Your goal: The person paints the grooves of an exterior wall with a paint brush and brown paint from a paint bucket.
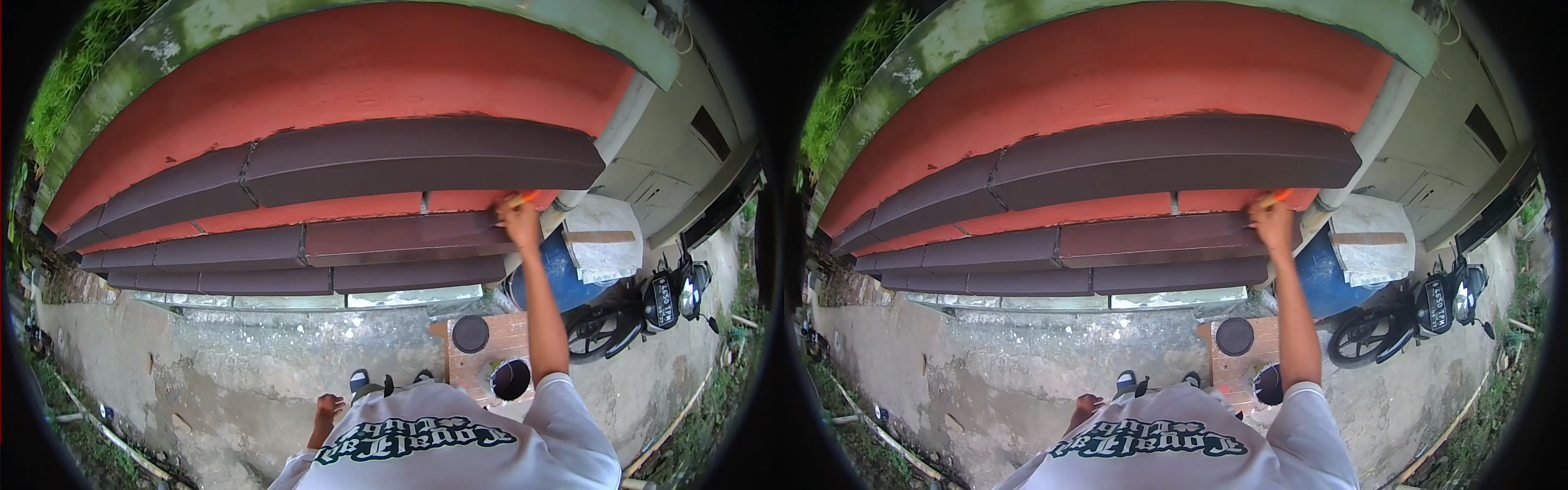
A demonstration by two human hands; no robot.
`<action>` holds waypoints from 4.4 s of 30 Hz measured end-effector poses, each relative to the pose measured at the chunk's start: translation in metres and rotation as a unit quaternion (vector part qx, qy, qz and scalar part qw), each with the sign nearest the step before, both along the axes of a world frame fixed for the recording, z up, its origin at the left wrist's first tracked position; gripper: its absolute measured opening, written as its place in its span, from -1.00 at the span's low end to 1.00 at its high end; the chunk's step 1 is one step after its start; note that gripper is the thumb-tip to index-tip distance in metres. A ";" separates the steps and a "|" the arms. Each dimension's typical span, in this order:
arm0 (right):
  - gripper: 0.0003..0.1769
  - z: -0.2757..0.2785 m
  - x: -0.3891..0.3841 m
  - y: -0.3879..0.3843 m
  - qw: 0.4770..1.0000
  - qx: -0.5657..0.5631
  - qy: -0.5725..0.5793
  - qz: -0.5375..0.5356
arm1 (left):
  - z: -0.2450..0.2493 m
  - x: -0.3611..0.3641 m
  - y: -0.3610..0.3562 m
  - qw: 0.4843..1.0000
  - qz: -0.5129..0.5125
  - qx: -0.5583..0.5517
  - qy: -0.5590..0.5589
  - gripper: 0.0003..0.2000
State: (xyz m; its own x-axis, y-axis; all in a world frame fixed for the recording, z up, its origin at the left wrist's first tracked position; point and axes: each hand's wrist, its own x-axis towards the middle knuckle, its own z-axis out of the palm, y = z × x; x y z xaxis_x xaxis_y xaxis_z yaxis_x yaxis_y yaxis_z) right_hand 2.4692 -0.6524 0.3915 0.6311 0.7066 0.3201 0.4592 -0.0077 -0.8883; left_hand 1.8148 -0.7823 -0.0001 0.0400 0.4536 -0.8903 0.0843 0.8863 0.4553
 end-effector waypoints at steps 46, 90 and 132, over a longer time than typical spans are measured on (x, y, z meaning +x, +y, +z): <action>-0.71 0.029 -0.399 0.161 0.993 -0.037 -0.050 0.097 | -0.007 -0.184 0.118 0.999 -0.049 0.015 0.007 -0.79; -0.73 0.044 -0.346 0.089 0.934 -0.137 -0.329 -0.017 | 0.014 -0.183 0.103 0.987 -0.152 0.054 0.021 -0.76; -0.76 0.014 -0.085 0.014 0.997 -0.003 -0.072 -0.005 | 0.015 0.018 0.024 0.993 -0.109 0.039 0.028 -0.80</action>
State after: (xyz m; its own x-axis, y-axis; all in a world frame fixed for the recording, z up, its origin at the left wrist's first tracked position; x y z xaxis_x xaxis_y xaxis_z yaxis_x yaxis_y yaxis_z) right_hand 2.3840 -0.6387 0.4050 0.5854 0.7030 0.4039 0.5824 -0.0181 -0.8127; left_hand 1.8329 -0.7585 0.0150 0.0956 0.5073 -0.8565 0.2969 0.8067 0.5109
